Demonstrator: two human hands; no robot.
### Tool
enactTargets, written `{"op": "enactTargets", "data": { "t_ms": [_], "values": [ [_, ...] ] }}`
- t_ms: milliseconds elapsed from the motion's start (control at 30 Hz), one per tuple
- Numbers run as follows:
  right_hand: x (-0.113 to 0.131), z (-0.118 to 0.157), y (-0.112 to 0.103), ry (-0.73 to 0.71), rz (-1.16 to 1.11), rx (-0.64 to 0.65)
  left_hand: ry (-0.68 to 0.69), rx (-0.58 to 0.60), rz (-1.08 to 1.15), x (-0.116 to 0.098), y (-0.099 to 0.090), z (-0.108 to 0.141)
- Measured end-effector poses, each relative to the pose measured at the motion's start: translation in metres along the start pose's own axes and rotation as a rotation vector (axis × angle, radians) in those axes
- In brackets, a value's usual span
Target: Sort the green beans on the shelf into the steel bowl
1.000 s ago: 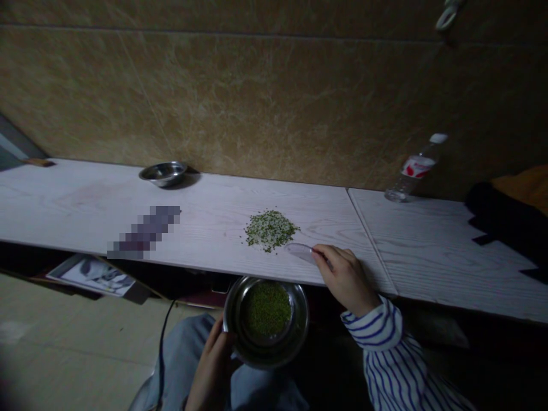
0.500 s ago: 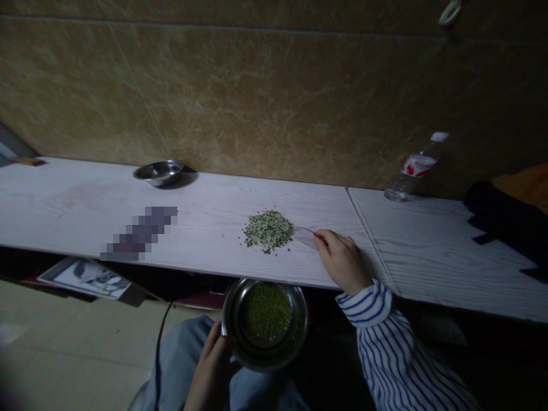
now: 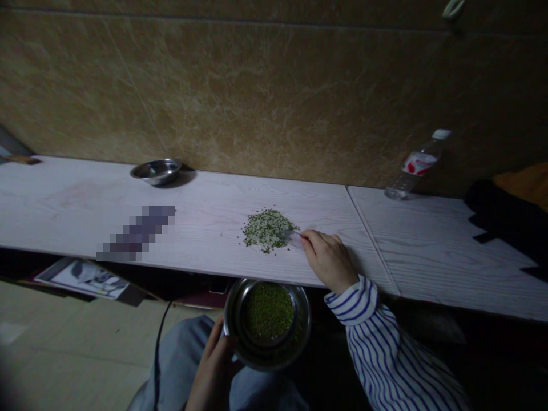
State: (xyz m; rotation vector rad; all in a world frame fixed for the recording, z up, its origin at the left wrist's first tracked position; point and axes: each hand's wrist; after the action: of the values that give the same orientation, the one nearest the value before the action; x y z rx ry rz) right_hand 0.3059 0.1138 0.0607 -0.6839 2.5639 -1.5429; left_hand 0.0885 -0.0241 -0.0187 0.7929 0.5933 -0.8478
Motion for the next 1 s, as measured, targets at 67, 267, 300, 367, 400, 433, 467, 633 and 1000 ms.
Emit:
{"op": "enactTargets", "data": {
  "t_ms": [67, 267, 300, 367, 400, 433, 467, 633, 1000],
  "values": [
    [0.000, 0.002, -0.003, -0.011, -0.003, -0.003, 0.001, 0.001, 0.005, 0.001, 0.000, -0.001],
    [-0.006, 0.003, -0.009, 0.040, 0.028, -0.025, 0.005, 0.021, -0.017, 0.000, 0.002, 0.000],
    [-0.006, 0.003, -0.009, 0.047, 0.036, -0.021, 0.008, 0.020, -0.020, -0.001, 0.003, 0.000],
    [-0.005, 0.003, -0.007, 0.049, 0.045, -0.003, 0.010, 0.017, -0.018, -0.002, 0.003, 0.001],
    [-0.004, 0.003, -0.006, 0.047, 0.044, 0.005, 0.012, 0.017, -0.013, -0.002, 0.003, 0.001],
    [-0.002, 0.003, -0.005, 0.043, 0.039, 0.011, 0.012, 0.014, -0.008, -0.002, 0.004, 0.001],
    [0.000, 0.004, -0.005, 0.039, 0.031, 0.013, 0.010, 0.008, -0.005, -0.002, 0.004, 0.002],
    [0.010, 0.007, -0.003, 0.026, -0.007, 0.029, -0.008, -0.007, -0.018, -0.002, 0.004, 0.003],
    [0.006, 0.018, -0.017, 0.030, 0.012, -0.022, -0.016, 0.037, 0.027, 0.004, 0.000, -0.004]
  ]
}}
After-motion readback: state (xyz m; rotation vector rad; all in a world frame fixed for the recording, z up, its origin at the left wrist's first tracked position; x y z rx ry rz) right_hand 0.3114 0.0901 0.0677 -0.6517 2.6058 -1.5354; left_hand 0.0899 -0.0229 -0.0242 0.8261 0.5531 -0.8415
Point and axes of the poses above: each hand's wrist, its own z-axis away from the middle knuckle, its own y-axis out of the palm, x = y × z
